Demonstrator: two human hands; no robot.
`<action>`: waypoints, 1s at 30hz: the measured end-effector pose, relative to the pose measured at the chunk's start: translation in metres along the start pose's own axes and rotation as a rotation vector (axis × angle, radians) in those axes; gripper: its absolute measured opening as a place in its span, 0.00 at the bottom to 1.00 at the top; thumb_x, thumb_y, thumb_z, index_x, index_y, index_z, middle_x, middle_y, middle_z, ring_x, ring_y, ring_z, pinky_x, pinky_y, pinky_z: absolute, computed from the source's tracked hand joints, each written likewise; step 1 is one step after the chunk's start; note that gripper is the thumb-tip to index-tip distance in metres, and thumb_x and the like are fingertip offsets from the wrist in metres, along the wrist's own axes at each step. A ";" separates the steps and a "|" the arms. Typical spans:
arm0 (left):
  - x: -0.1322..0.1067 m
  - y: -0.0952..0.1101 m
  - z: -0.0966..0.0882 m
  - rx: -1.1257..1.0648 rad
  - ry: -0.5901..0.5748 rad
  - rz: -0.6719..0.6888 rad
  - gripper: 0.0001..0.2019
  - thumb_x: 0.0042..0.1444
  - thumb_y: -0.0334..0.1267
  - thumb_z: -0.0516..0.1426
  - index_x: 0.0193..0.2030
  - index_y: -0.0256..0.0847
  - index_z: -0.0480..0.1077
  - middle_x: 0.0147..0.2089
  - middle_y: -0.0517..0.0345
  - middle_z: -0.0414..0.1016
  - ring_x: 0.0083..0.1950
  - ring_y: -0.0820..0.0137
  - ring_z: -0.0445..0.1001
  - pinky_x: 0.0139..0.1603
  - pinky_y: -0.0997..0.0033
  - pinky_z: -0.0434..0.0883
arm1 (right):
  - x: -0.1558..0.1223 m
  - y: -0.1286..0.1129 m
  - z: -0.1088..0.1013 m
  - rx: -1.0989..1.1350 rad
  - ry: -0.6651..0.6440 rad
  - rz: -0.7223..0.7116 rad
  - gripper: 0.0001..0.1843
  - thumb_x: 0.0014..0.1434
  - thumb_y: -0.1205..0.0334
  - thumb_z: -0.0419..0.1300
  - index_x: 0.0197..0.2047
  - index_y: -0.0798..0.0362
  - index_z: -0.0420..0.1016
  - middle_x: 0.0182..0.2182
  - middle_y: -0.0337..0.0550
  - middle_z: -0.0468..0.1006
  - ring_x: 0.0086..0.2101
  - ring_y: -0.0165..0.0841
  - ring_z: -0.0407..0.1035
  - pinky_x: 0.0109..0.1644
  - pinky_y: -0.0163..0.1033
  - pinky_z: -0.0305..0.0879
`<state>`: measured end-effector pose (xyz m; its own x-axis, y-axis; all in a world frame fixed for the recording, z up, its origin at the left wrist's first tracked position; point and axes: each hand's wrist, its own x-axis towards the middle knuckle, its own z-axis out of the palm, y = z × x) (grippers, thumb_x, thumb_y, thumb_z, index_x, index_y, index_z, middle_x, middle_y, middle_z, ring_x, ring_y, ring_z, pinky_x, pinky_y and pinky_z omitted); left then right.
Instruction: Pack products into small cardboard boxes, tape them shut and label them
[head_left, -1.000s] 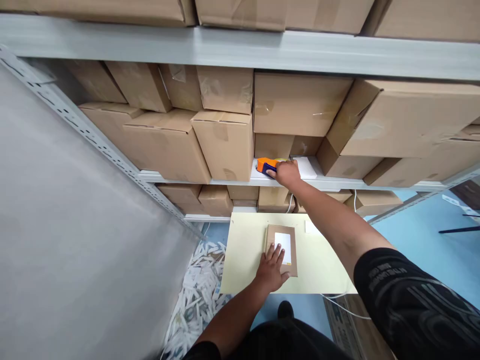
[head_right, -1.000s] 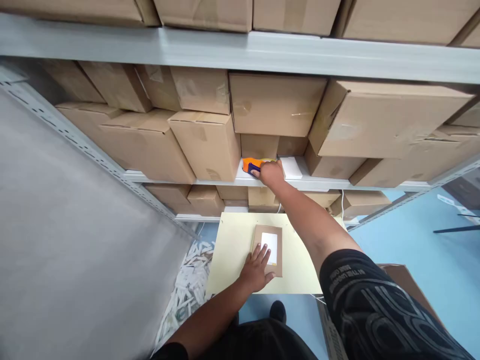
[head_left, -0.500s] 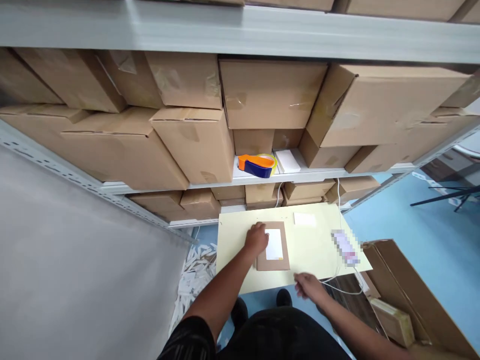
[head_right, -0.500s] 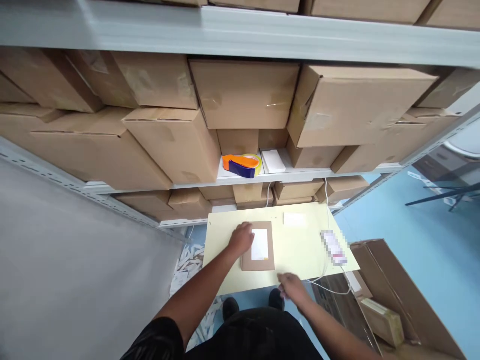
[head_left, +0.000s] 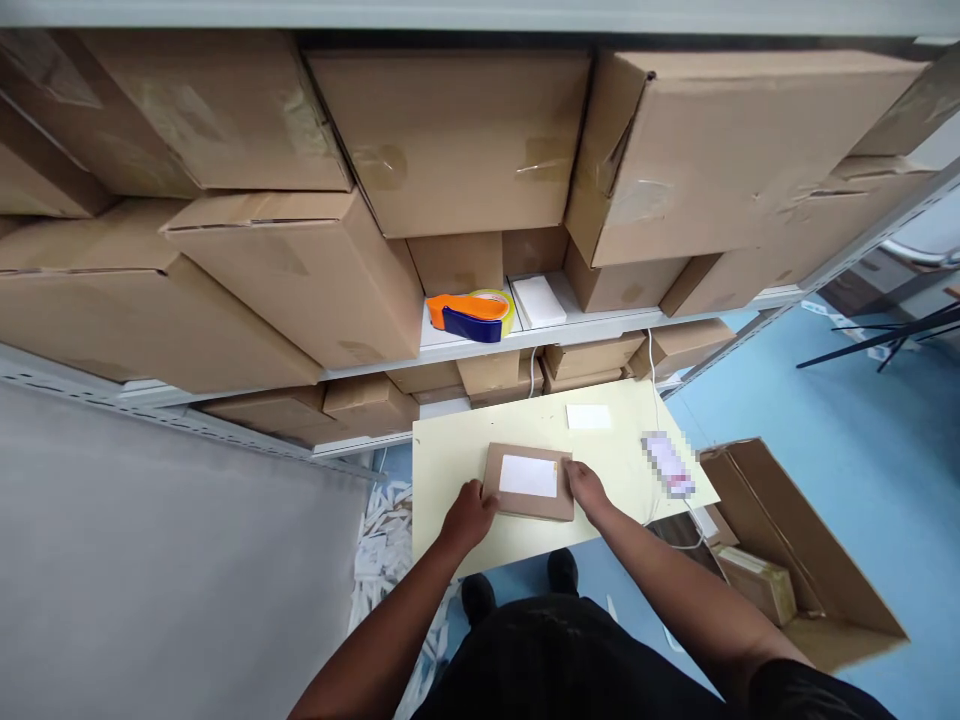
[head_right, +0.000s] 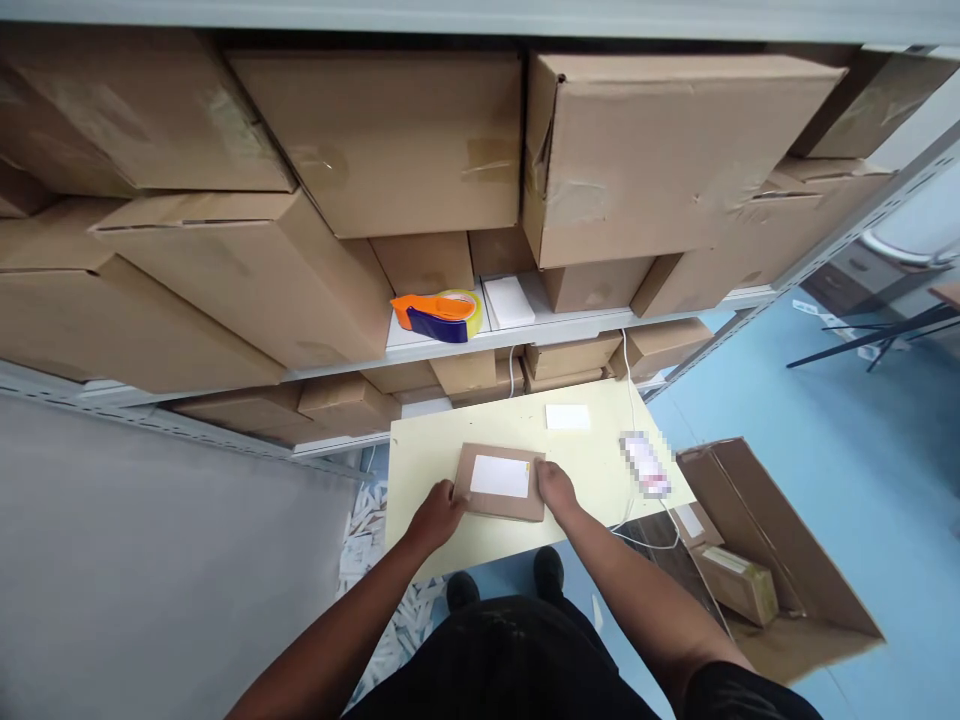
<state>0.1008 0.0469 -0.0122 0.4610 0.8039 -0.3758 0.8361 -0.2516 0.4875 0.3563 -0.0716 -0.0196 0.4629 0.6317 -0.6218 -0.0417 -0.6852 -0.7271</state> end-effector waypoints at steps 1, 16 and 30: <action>-0.004 -0.002 0.002 -0.058 -0.028 -0.009 0.18 0.66 0.52 0.51 0.44 0.39 0.71 0.45 0.46 0.77 0.46 0.58 0.77 0.47 0.63 0.69 | 0.006 -0.003 -0.005 -0.042 0.023 -0.011 0.30 0.63 0.33 0.49 0.42 0.52 0.75 0.43 0.50 0.82 0.48 0.43 0.75 0.49 0.42 0.69; -0.011 0.024 0.000 -0.477 0.125 -0.093 0.22 0.68 0.56 0.46 0.52 0.42 0.68 0.47 0.51 0.80 0.45 0.61 0.79 0.46 0.63 0.72 | -0.026 -0.015 -0.015 -0.131 0.174 -0.257 0.30 0.66 0.33 0.43 0.45 0.48 0.73 0.40 0.46 0.80 0.44 0.44 0.72 0.50 0.45 0.65; -0.032 0.003 -0.007 -0.416 -0.011 -0.042 0.13 0.65 0.49 0.53 0.46 0.43 0.69 0.52 0.50 0.80 0.51 0.60 0.79 0.49 0.65 0.69 | -0.039 0.023 -0.008 -0.109 0.162 -0.256 0.25 0.64 0.34 0.49 0.39 0.47 0.70 0.34 0.40 0.78 0.40 0.43 0.71 0.47 0.44 0.64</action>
<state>0.0869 0.0247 0.0071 0.4339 0.8026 -0.4094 0.6636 0.0227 0.7477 0.3448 -0.1146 -0.0099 0.5813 0.7285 -0.3624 0.1850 -0.5521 -0.8130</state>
